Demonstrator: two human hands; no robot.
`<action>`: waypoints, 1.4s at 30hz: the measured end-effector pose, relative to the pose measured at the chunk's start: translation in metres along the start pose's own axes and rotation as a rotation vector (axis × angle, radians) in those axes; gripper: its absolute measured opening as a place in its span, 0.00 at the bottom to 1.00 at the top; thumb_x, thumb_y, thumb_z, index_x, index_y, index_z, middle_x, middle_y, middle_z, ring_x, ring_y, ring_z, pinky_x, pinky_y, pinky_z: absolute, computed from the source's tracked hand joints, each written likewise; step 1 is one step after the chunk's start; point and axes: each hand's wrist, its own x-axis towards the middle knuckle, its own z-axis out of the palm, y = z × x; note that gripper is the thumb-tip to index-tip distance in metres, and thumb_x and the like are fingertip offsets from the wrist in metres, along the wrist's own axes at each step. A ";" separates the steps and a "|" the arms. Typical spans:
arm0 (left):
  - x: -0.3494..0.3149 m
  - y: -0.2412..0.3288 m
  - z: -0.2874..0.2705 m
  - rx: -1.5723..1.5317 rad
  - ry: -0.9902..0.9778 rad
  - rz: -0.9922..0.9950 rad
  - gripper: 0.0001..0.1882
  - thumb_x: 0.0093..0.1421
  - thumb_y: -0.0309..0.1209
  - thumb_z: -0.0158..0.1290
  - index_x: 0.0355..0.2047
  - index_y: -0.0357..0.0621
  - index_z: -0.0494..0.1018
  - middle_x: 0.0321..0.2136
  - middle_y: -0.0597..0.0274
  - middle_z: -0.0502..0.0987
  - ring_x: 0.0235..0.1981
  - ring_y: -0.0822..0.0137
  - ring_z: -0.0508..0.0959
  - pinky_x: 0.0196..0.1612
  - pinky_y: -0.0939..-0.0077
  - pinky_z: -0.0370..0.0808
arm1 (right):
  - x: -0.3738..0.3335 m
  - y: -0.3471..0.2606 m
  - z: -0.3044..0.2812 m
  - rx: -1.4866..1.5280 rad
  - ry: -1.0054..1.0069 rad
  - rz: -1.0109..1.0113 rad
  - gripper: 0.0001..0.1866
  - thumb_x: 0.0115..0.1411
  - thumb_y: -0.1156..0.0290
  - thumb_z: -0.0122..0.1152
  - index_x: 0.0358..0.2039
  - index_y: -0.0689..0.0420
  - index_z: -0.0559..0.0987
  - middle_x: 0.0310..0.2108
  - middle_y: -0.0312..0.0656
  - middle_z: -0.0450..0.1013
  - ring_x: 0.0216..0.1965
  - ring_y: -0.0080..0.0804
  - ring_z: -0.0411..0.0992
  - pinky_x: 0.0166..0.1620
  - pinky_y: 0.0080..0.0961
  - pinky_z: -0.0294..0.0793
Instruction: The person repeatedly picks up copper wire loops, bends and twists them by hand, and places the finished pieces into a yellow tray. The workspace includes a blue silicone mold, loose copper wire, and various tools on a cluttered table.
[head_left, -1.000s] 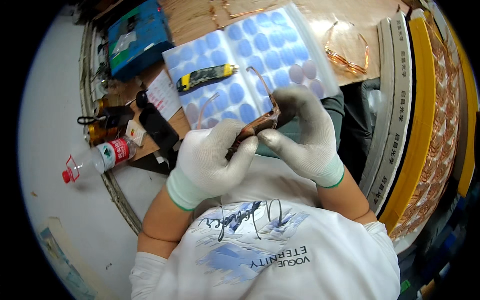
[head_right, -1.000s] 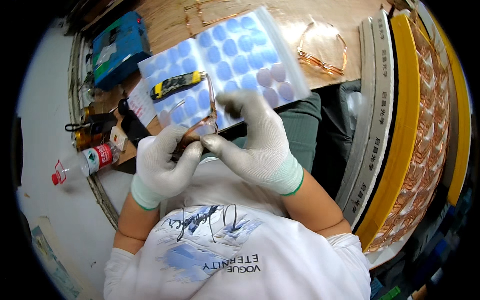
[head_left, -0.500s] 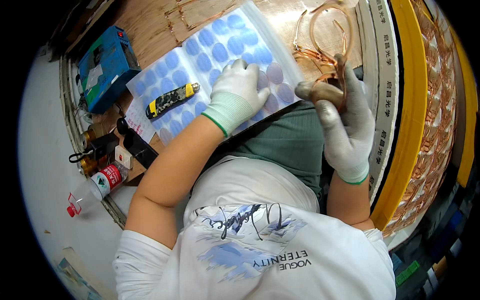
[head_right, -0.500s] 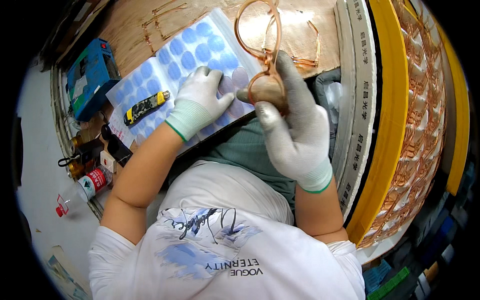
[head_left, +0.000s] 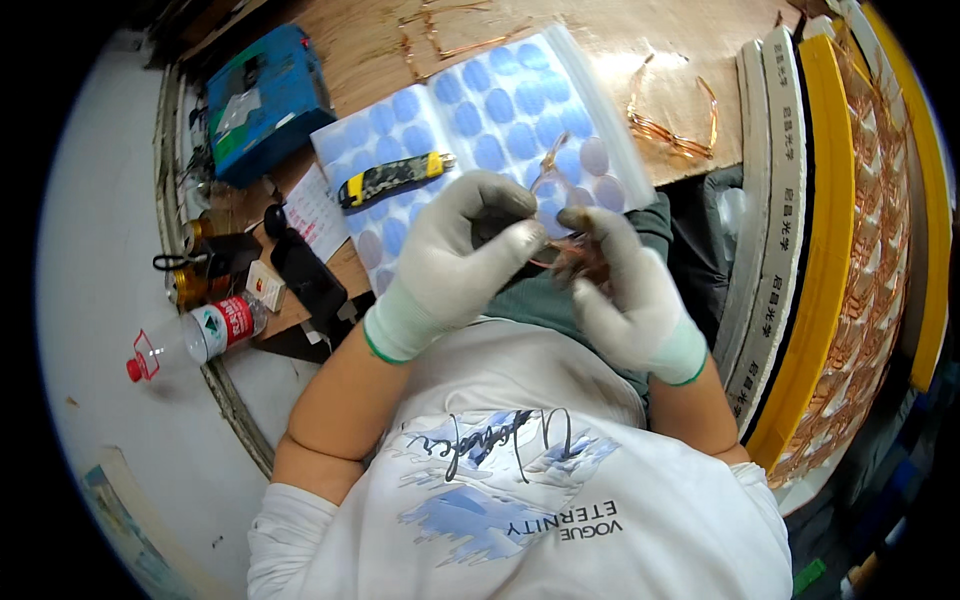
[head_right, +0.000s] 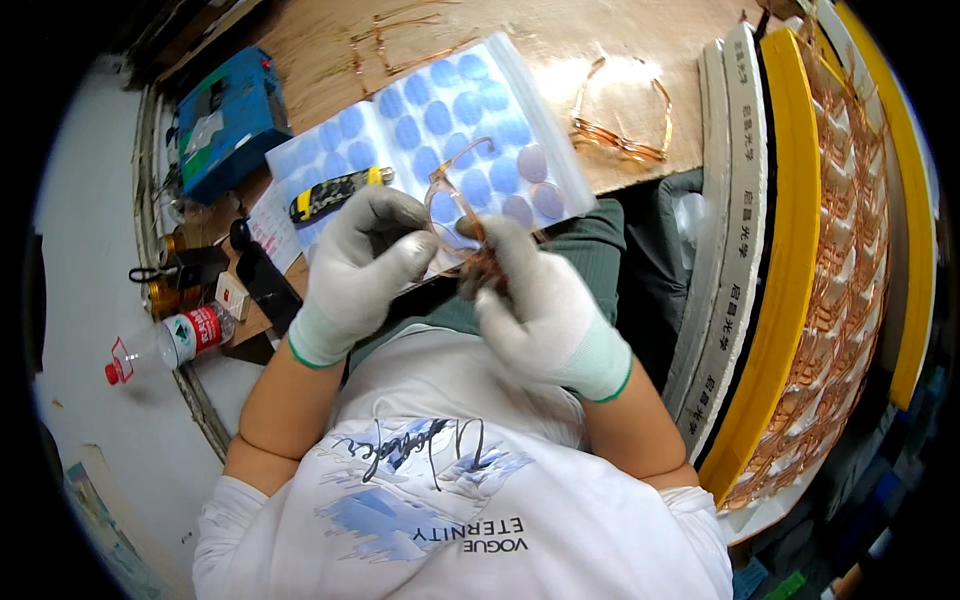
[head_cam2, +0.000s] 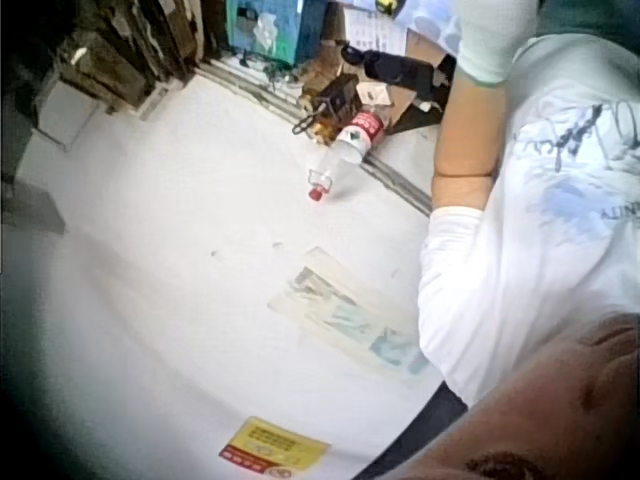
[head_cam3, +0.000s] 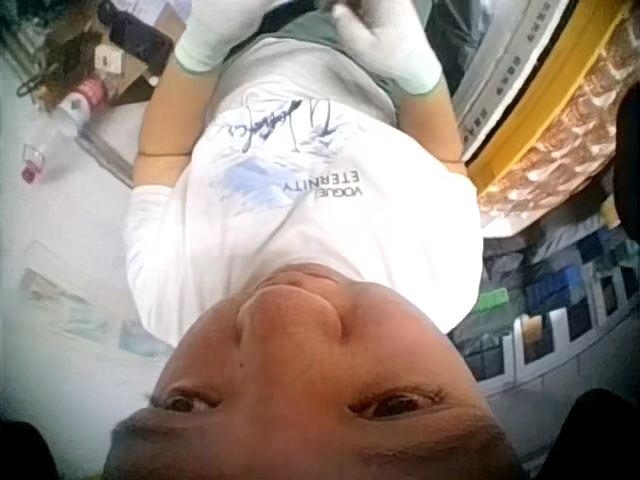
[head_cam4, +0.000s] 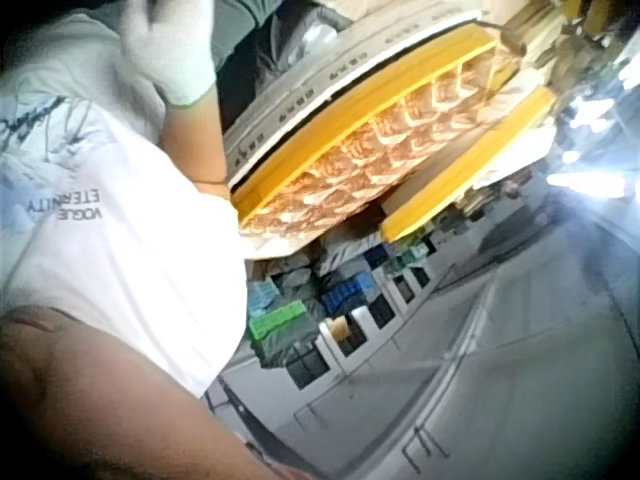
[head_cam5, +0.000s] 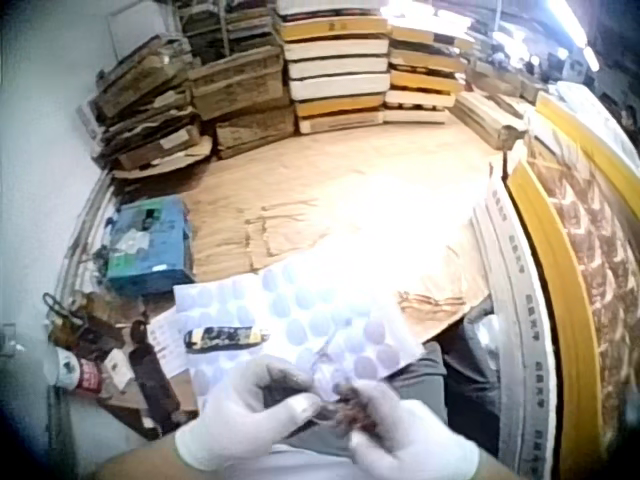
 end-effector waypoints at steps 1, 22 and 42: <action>-0.008 -0.002 0.001 0.035 0.030 0.039 0.13 0.63 0.27 0.60 0.46 0.36 0.72 0.38 0.61 0.78 0.38 0.74 0.79 0.44 0.78 0.78 | 0.001 -0.003 0.013 0.073 0.014 0.005 0.23 0.60 0.80 0.53 0.57 0.65 0.69 0.33 0.47 0.78 0.34 0.32 0.78 0.42 0.26 0.77; -0.064 0.007 -0.029 -0.019 -0.061 0.210 0.12 0.71 0.25 0.52 0.51 0.31 0.73 0.46 0.53 0.81 0.46 0.70 0.80 0.51 0.74 0.79 | -0.005 -0.025 0.052 0.027 -0.004 -0.070 0.12 0.69 0.72 0.56 0.46 0.68 0.79 0.26 0.45 0.78 0.27 0.28 0.77 0.34 0.26 0.77; -0.037 0.013 -0.009 0.808 0.042 0.457 0.07 0.58 0.22 0.64 0.37 0.35 0.79 0.25 0.58 0.77 0.21 0.72 0.74 0.26 0.76 0.72 | 0.019 -0.028 0.011 -0.434 -0.126 -0.036 0.16 0.57 0.81 0.58 0.47 0.62 0.80 0.30 0.54 0.78 0.33 0.53 0.79 0.38 0.37 0.78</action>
